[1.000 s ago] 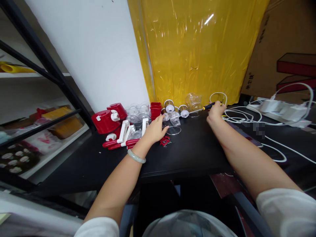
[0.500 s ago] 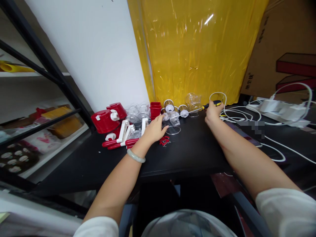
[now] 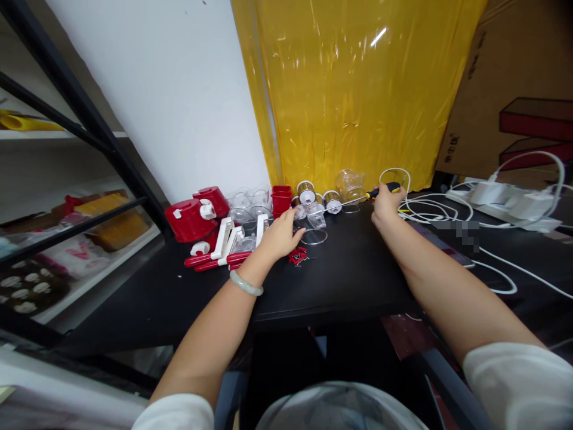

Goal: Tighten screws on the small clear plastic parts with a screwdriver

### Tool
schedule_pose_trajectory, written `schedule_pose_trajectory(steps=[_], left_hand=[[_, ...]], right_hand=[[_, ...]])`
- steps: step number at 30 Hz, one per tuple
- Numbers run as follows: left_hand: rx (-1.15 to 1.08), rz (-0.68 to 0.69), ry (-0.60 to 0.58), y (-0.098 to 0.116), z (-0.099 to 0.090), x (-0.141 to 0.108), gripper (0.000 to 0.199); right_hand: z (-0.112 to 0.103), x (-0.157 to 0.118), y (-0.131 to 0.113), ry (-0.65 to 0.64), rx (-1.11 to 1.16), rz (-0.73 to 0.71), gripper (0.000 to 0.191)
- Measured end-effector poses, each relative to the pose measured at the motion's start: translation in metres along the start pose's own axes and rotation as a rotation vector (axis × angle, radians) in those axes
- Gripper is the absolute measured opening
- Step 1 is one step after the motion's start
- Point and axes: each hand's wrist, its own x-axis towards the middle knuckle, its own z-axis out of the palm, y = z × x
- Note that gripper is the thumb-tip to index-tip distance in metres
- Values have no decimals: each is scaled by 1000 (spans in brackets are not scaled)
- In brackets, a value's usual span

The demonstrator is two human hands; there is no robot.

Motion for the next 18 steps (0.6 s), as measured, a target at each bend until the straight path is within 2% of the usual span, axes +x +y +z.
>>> schedule_pose_trajectory(steps=[7,15,18], left_hand=[[9,-1,-1,1,1,1,56],[8,-3,-2,0,0,0,56],[9,-9,-8,1,-1,0,57]], right_hand=[[0,-5,-4,-39,98,27,37],[-3,-1,0,43,4,-62,35],[-3,-4,-5,51,44,-42,29]])
